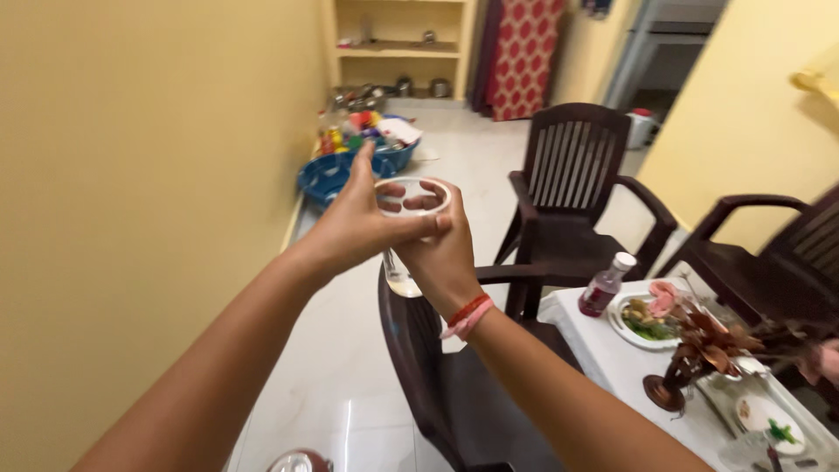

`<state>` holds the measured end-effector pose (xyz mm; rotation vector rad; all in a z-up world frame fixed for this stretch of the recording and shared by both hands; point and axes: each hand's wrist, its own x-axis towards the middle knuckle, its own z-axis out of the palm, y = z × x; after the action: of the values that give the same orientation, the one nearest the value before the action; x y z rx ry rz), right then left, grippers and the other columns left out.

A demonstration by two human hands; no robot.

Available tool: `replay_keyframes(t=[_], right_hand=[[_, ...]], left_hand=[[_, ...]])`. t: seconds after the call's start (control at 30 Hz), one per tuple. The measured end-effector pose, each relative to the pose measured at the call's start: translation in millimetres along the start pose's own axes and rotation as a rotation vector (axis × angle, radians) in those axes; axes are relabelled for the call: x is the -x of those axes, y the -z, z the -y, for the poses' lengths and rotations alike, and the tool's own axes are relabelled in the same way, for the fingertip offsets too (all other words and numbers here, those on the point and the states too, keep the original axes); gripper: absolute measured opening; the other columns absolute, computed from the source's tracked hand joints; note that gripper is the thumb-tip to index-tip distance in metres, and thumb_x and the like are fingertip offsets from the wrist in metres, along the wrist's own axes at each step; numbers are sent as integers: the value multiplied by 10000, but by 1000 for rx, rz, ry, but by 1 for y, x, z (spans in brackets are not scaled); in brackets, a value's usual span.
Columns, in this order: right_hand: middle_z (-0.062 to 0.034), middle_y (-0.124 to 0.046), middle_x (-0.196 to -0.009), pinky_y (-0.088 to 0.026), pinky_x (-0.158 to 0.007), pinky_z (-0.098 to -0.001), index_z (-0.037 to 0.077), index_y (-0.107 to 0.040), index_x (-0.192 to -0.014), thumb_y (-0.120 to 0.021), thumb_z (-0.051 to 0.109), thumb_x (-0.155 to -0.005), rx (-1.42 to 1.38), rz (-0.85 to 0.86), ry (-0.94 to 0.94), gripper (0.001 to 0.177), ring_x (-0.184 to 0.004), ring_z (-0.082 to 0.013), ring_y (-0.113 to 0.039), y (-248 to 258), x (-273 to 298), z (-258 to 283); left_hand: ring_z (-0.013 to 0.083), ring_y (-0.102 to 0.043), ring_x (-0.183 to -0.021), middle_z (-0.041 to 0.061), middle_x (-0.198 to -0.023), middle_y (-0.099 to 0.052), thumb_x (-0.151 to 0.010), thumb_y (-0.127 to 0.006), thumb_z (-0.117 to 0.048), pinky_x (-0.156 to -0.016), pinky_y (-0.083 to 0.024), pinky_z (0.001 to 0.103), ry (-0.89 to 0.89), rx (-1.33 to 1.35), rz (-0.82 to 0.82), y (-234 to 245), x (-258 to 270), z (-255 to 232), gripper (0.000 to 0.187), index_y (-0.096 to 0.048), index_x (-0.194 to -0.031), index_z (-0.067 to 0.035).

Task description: The person pours water from a glass into a small cup on a tray, then pours a pink liquid from a bottle into the same glass. The person stirs the pink liquid with a spoon and places the glass on the tray.

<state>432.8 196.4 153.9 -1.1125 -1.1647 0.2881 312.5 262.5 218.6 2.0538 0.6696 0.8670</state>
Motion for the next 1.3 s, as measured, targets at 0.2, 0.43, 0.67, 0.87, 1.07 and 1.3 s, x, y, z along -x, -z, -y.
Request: replay_keyframes(t=[0.2, 0.43, 0.67, 0.87, 1.07, 1.3], right_hand=[[-158, -583, -1213, -623, -826, -291, -1, -397, -1381, -835, 57, -797, 161, -169, 22, 733, -1057, -197, -672, 27, -10, -23], [-146, -592, -1234, -613, -852, -284, 6, -417, -1376, -841, 47, -778, 280, -326, -16, 734, -1079, -172, -653, 63, -20, -32], [-133, -607, -1226, -586, -880, -283, 5, -432, -1383, -802, 17, -818, 371, -403, 18, 676, -1091, -172, -650, 113, -18, -45], [-126, -593, -1208, -605, -814, -275, 13, -411, -1374, -774, -26, -804, 335, -475, -68, 678, -1038, -171, -677, 152, -33, -60], [-123, -600, -1222, -591, -768, -282, 22, -403, -1387, -773, -34, -797, 344, -551, -116, 699, -994, -187, -678, 166, -41, -83], [-151, -591, -1221, -589, -802, -274, 18, -435, -1388, -799, -102, -755, 476, -668, 13, 740, -1052, -174, -634, 170, -49, -125]], left_hand=[[357, -647, -1219, 301, -1331, -556, -579, -934, -467, -908, -605, 409, -101, 142, 235, -30, -48, 16, 1478, 20, -1576, 65], [377, -671, -1212, 330, -1358, -551, -564, -930, -461, -916, -610, 410, -145, 203, 440, -63, -93, 14, 1501, 38, -1568, 93], [381, -647, -1239, 368, -1346, -547, -580, -934, -438, -975, -560, 412, -233, 410, 650, -117, -130, 11, 1526, 98, -1570, 95], [347, -680, -1188, 323, -1305, -589, -580, -931, -463, -964, -562, 380, -284, 384, 691, -164, -164, 17, 1499, 32, -1571, 118], [325, -689, -1164, 272, -1280, -614, -565, -918, -483, -957, -559, 374, -250, 390, 759, -190, -188, 30, 1498, 14, -1578, 109], [332, -670, -1203, 285, -1310, -625, -548, -928, -497, -1017, -520, 367, -291, 338, 913, -214, -222, 46, 1518, 20, -1572, 99]])
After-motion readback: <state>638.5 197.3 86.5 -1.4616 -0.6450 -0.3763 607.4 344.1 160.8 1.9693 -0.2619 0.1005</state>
